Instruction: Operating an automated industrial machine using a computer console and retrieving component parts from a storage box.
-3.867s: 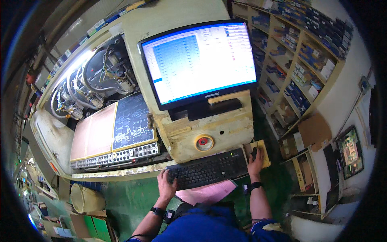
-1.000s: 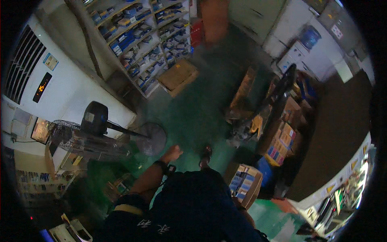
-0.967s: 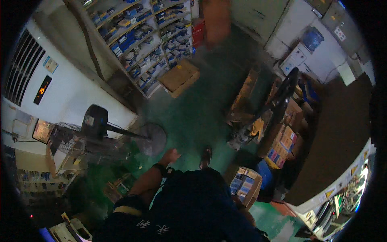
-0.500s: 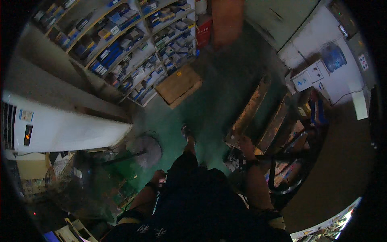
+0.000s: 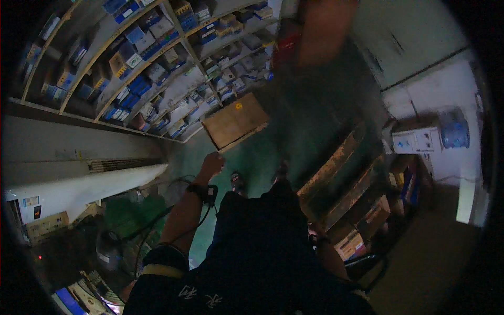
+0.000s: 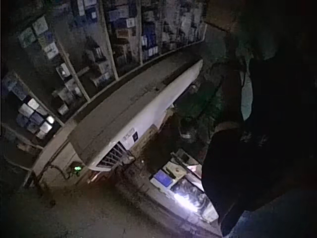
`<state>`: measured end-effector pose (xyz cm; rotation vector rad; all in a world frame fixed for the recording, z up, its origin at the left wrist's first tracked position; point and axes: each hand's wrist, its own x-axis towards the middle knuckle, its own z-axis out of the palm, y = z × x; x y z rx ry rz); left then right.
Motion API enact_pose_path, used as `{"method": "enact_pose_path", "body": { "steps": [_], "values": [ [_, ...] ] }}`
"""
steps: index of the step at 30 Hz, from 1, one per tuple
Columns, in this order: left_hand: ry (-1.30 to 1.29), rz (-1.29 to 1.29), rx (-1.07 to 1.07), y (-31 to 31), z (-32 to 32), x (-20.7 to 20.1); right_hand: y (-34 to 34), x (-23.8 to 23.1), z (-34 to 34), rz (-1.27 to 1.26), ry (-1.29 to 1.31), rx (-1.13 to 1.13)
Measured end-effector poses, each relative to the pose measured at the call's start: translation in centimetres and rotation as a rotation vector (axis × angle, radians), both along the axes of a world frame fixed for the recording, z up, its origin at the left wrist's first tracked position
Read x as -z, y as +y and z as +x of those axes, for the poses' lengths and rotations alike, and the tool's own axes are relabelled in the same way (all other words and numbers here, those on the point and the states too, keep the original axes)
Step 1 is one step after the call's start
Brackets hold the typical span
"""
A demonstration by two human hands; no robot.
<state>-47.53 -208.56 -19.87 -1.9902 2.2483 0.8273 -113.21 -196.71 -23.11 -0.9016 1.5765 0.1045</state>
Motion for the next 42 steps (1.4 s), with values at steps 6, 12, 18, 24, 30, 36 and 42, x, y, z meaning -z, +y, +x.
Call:
{"method": "enact_pose_path", "body": {
  "steps": [6,12,18,24,30,36,42],
  "values": [
    [-0.329,0.155,-0.218,-0.4,-3.8,2.6,-18.8,3.2,-2.2,-0.102,0.049,-0.504],
    [0.226,0.469,-0.49,1.5,-15.4,-0.1,-44.7,3.1,-5.4,-0.558,0.339,-1.029],
    [0.292,0.318,-0.535,3.6,-21.6,2.9,-61.4,-3.6,1.2,-0.611,0.393,-0.63],
    [0.567,0.374,-0.892,2.5,-21.3,-0.5,-58.1,0.3,11.2,-0.596,0.296,-1.111],
    [0.584,0.329,-0.831,6.3,-20.9,6.2,-47.6,3.7,21.3,-1.086,-0.236,-1.803],
    [0.451,0.183,-0.983,5.7,-14.4,20.4,-42.7,7.7,36.7,0.143,-0.185,-0.866],
    [0.627,0.126,-1.381,2.2,-8.0,33.4,-43.2,24.7,47.8,0.056,-0.358,-0.952]
  ]
}}
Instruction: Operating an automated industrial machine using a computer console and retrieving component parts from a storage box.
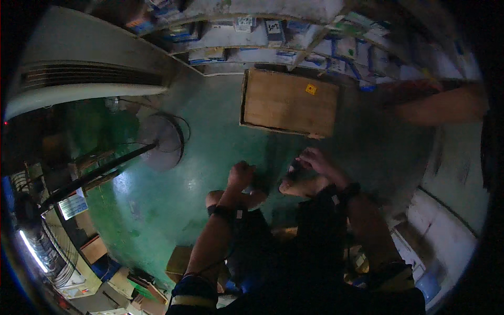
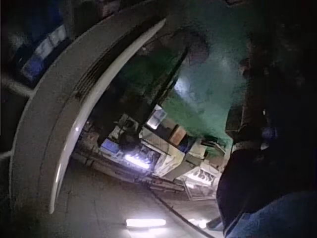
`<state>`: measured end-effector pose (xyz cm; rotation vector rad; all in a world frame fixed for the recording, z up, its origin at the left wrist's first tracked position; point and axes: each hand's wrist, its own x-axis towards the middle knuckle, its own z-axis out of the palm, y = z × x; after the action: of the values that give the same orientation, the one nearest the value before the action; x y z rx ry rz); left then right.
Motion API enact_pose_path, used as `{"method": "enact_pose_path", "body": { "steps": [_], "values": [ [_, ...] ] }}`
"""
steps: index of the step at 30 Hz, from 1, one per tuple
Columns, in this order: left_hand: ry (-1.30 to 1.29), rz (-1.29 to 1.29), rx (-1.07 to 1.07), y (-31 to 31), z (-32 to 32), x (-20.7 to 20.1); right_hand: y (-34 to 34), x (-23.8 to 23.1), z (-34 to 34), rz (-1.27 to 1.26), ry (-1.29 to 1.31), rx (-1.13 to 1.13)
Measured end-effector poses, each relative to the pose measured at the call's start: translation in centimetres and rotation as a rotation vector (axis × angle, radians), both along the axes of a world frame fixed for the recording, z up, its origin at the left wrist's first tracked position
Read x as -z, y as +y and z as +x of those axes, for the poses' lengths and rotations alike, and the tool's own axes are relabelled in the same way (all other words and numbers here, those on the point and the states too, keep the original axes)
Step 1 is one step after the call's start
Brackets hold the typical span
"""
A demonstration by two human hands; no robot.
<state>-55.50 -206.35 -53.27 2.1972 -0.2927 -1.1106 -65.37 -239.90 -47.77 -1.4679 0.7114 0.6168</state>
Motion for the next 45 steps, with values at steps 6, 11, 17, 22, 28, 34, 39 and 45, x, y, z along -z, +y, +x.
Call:
{"method": "enact_pose_path", "body": {
  "steps": [6,11,17,22,28,34,39,45],
  "values": [
    [-0.45,-0.141,0.349,-2.1,3.1,13.9,-1.7,8.0,10.5,-0.223,-0.192,-0.159],
    [-0.415,-0.151,0.51,-7.5,3.4,16.4,-1.1,12.9,12.2,-0.487,-0.162,-0.532],
    [-0.388,-0.219,0.653,-12.7,5.5,12.6,0.8,15.1,9.3,-0.562,-0.273,-0.797],
    [-0.447,-0.178,0.74,-12.8,4.9,12.9,0.2,12.9,10.2,-0.449,-0.068,-0.643],
    [-0.293,-0.128,0.822,-13.5,5.7,12.5,-2.2,16.5,8.3,-0.585,-0.025,-0.761],
    [-0.254,-0.005,0.907,-13.0,8.5,12.9,-0.9,13.2,10.8,-0.515,-0.014,-0.696],
    [-0.163,-0.028,0.856,-13.4,8.4,13.6,0.7,16.5,9.0,-0.52,-0.08,-0.655],
    [-0.09,0.105,0.903,-12.5,8.3,15.4,1.0,15.6,9.9,-0.515,-0.175,-0.707]
  ]
}}
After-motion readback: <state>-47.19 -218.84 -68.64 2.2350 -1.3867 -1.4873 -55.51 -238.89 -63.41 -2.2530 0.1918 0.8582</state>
